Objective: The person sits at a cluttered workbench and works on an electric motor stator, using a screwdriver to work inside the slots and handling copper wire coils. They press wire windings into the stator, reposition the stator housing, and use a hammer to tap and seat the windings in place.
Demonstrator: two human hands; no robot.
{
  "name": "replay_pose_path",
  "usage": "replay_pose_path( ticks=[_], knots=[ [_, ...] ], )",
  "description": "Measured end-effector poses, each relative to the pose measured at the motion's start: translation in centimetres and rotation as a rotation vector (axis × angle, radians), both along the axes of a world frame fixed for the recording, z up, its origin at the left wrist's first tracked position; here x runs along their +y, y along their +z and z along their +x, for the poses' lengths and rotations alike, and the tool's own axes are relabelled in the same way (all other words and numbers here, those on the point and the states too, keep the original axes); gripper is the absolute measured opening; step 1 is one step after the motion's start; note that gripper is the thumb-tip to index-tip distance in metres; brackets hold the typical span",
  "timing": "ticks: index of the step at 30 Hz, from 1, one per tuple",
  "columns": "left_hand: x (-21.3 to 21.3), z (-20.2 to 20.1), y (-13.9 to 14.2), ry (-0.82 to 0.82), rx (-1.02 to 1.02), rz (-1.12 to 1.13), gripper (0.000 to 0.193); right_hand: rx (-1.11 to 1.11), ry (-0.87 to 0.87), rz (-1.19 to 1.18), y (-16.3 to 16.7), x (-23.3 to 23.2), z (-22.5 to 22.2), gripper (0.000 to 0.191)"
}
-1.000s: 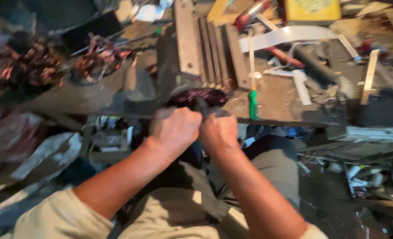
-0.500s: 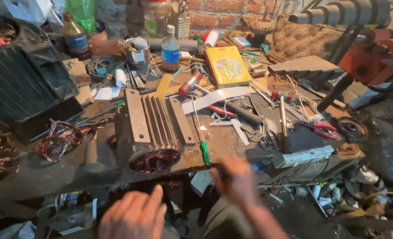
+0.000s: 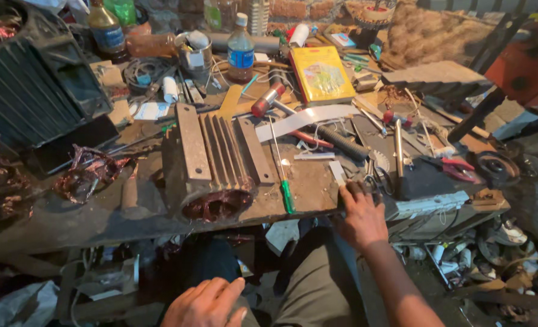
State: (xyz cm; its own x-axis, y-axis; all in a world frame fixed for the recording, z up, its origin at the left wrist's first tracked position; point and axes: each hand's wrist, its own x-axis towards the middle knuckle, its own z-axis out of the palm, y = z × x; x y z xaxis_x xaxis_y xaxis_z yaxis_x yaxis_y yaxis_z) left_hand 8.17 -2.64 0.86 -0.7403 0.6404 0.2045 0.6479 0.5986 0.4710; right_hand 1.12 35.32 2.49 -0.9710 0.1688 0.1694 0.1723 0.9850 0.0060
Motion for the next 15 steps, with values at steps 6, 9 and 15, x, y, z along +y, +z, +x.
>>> replay_pose_path(
  ticks=[6,9,15],
  knots=[
    [2.5,1.0,3.2,0.016,-0.039,0.071,0.057,0.148,0.026,0.084,-1.3,2.1,1.2,0.025],
    [3.6,0.9,4.9,0.011,-0.103,0.131,0.051,0.286,0.052,0.071,-0.3,1.9,2.4,0.01],
    [9.1,-1.2,6.7,0.101,-0.6,0.523,0.038,0.685,0.043,-1.358,2.6,-3.7,7.5,0.008]
  ],
)
